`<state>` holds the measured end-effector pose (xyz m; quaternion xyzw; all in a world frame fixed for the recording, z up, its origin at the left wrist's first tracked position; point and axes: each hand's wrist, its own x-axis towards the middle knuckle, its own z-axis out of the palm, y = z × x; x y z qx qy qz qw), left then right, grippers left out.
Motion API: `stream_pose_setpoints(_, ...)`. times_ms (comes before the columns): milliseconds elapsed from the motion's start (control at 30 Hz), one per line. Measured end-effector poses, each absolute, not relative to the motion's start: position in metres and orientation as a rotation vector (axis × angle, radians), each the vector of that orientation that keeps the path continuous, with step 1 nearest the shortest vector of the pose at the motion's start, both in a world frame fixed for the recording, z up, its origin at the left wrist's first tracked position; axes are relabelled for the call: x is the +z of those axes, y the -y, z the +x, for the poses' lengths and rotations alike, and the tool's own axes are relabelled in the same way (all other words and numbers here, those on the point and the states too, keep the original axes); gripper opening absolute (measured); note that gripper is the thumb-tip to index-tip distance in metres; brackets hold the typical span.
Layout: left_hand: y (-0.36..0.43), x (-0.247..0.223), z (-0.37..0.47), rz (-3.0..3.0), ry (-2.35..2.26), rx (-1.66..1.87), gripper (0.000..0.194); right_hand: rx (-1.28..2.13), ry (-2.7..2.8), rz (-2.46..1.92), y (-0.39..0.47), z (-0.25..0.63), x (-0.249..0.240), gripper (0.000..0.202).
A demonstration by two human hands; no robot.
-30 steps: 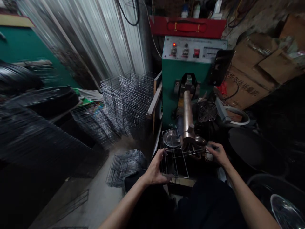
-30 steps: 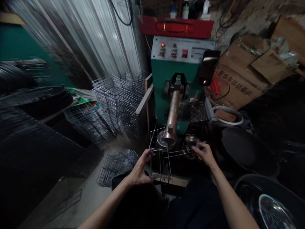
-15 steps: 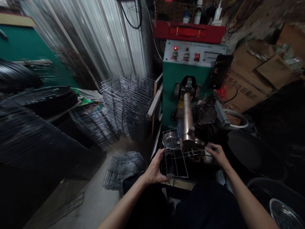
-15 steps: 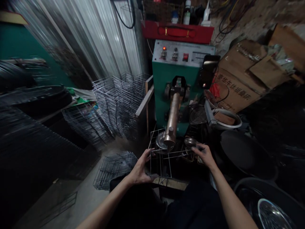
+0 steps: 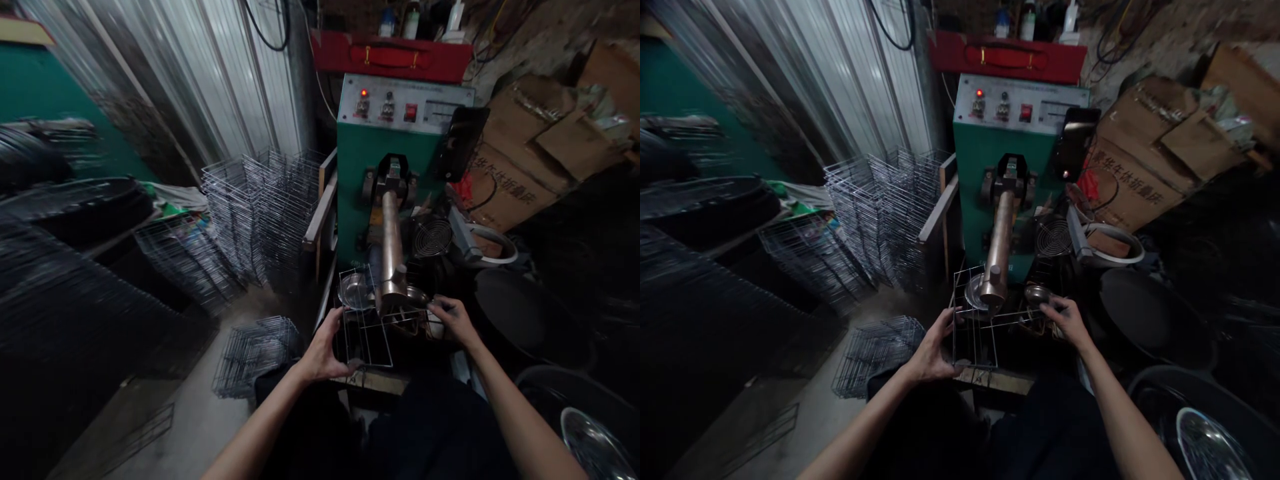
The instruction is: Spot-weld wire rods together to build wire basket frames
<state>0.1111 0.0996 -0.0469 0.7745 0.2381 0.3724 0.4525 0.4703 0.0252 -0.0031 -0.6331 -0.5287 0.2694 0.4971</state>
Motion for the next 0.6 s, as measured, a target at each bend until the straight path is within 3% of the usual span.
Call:
stream_pose_setpoints(200,-0.099,-0.038,0.111,1.93,-0.596,0.918,0.101,0.596,1.309,-1.576,-0.027,0.47,-0.006,0.057)
stream_pose_setpoints(333,-0.098,-0.034,0.11,1.91,-0.56,0.887,0.098,0.38,1.321,-1.712,-0.007,0.481,0.004,0.046)
stream_pose_setpoints(500,-0.097,-0.033,0.111,1.915,-0.622,0.863,0.096,0.155,1.022,-2.171,0.149,0.541,-0.026,0.052)
stream_pose_setpoints(600,-0.099,-0.034,0.112,1.93,-0.641,0.848,0.095,0.231,0.82,-2.69,0.275,0.567,-0.074,0.033)
